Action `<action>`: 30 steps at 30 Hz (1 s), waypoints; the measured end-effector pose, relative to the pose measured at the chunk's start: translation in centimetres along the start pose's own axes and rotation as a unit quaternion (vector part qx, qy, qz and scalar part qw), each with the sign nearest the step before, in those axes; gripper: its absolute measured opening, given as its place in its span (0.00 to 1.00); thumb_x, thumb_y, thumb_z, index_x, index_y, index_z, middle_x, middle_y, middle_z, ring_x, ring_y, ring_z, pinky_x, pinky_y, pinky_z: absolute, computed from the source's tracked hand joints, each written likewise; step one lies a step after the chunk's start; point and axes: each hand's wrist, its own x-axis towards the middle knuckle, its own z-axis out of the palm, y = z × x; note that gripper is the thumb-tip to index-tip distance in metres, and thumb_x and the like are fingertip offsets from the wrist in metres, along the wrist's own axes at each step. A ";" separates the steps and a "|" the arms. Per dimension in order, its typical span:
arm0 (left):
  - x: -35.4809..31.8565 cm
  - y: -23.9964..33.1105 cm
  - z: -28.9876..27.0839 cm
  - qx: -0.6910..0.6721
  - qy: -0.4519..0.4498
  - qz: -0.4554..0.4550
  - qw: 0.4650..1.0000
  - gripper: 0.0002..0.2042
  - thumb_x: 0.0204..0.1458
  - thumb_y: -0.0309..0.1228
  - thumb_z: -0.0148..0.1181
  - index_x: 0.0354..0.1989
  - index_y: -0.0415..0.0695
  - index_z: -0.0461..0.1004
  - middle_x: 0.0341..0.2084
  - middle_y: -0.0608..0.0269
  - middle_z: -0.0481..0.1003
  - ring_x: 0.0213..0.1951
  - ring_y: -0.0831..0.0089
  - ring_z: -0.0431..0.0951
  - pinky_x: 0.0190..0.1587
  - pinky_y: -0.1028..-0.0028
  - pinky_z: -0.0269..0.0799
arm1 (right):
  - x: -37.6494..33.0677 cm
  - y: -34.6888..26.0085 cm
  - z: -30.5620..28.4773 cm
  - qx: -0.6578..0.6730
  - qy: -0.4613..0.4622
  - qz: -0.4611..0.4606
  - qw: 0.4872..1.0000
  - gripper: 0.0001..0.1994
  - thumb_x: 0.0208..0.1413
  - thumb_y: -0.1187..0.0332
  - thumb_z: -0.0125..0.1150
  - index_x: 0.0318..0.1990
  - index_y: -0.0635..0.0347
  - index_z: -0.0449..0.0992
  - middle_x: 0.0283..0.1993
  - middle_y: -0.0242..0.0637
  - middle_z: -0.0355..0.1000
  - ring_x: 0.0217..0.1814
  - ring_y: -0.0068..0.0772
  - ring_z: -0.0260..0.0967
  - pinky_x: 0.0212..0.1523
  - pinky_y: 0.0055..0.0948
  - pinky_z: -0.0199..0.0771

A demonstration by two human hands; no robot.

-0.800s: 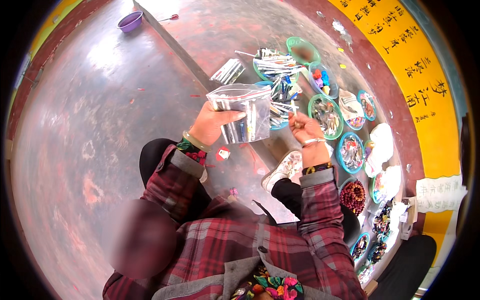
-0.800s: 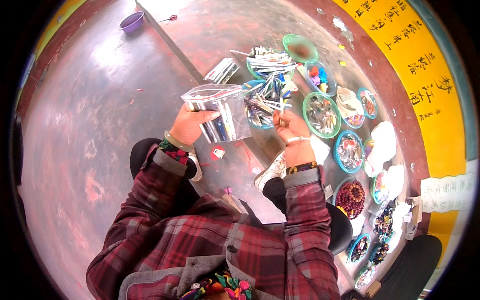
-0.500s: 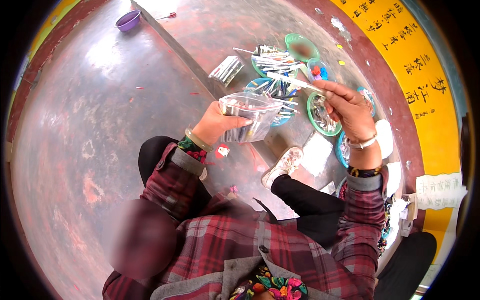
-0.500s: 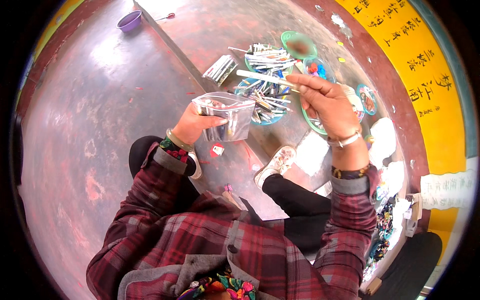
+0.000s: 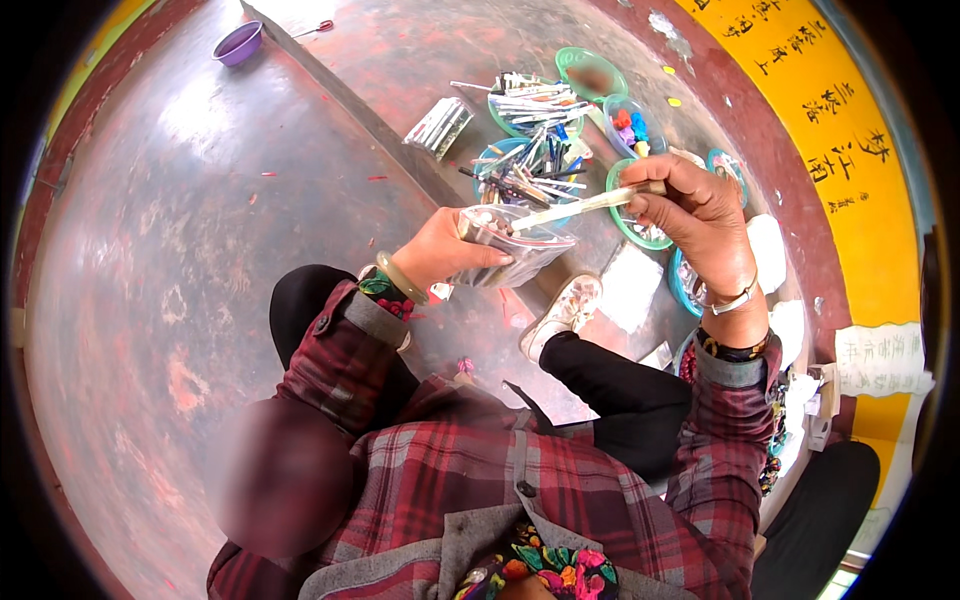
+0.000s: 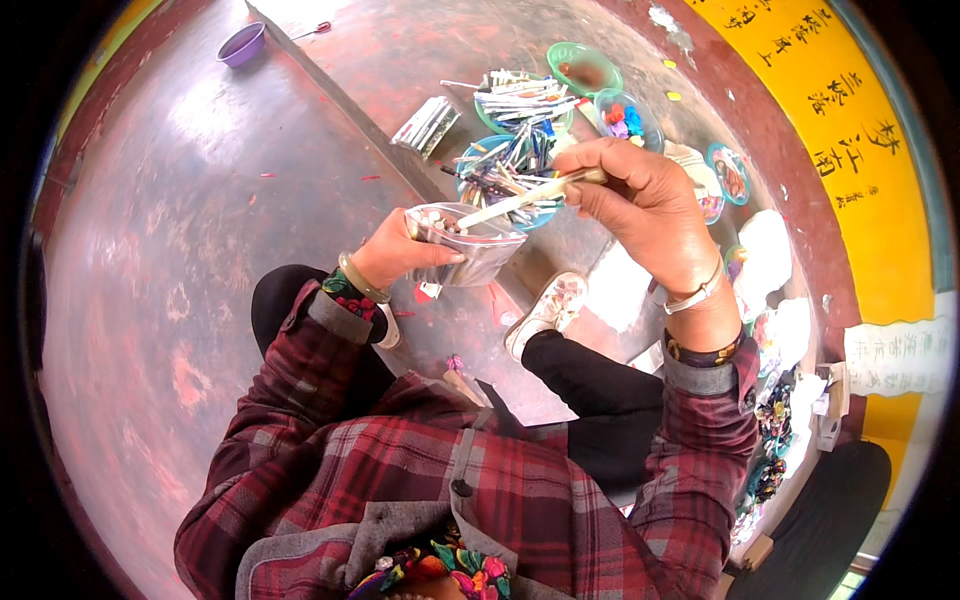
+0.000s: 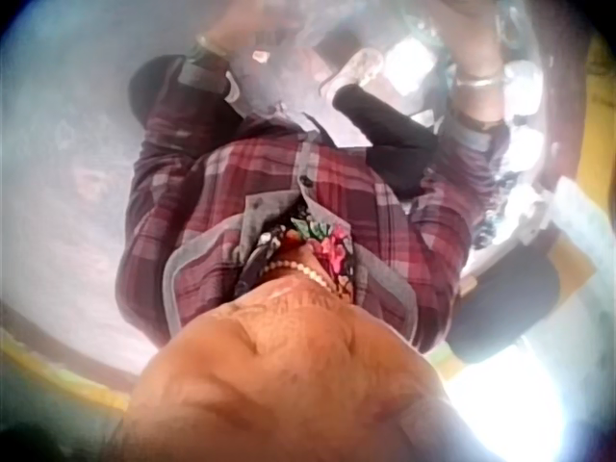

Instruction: The person sits on the floor and sorts pens from a clear plastic bag into a green plastic bowl. They repeatedly pick up individual pens, inspect them, and place them into the bowl.

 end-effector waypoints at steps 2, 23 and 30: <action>0.0 0.1 0.1 -0.004 0.000 -0.003 1.000 0.15 0.41 0.19 0.64 0.40 0.37 0.73 0.33 0.67 0.76 0.35 0.82 0.73 0.41 0.78 0.70 | 0.0 0.0 0.2 0.025 -0.013 0.005 1.000 0.09 0.49 0.82 0.58 0.38 0.63 0.75 0.33 0.26 0.70 0.33 0.15 0.65 0.36 0.15 0.66; -0.3 -0.4 -0.5 0.054 -0.038 -0.050 0.997 0.14 0.42 0.20 0.64 0.39 0.37 0.73 0.32 0.68 0.75 0.35 0.83 0.72 0.39 0.79 0.69 | -0.3 -2.0 -1.0 -0.176 -0.059 -0.084 0.979 0.10 0.48 0.83 0.56 0.39 0.66 0.76 0.34 0.32 0.70 0.30 0.19 0.64 0.32 0.17 0.65; 0.0 -0.9 -0.5 0.063 -0.052 -0.051 0.995 0.13 0.42 0.21 0.64 0.39 0.38 0.74 0.33 0.69 0.75 0.35 0.83 0.72 0.40 0.79 0.69 | -0.1 -1.0 0.0 -0.100 -0.078 -0.021 0.992 0.09 0.49 0.83 0.56 0.39 0.66 0.75 0.33 0.30 0.70 0.31 0.17 0.64 0.32 0.16 0.65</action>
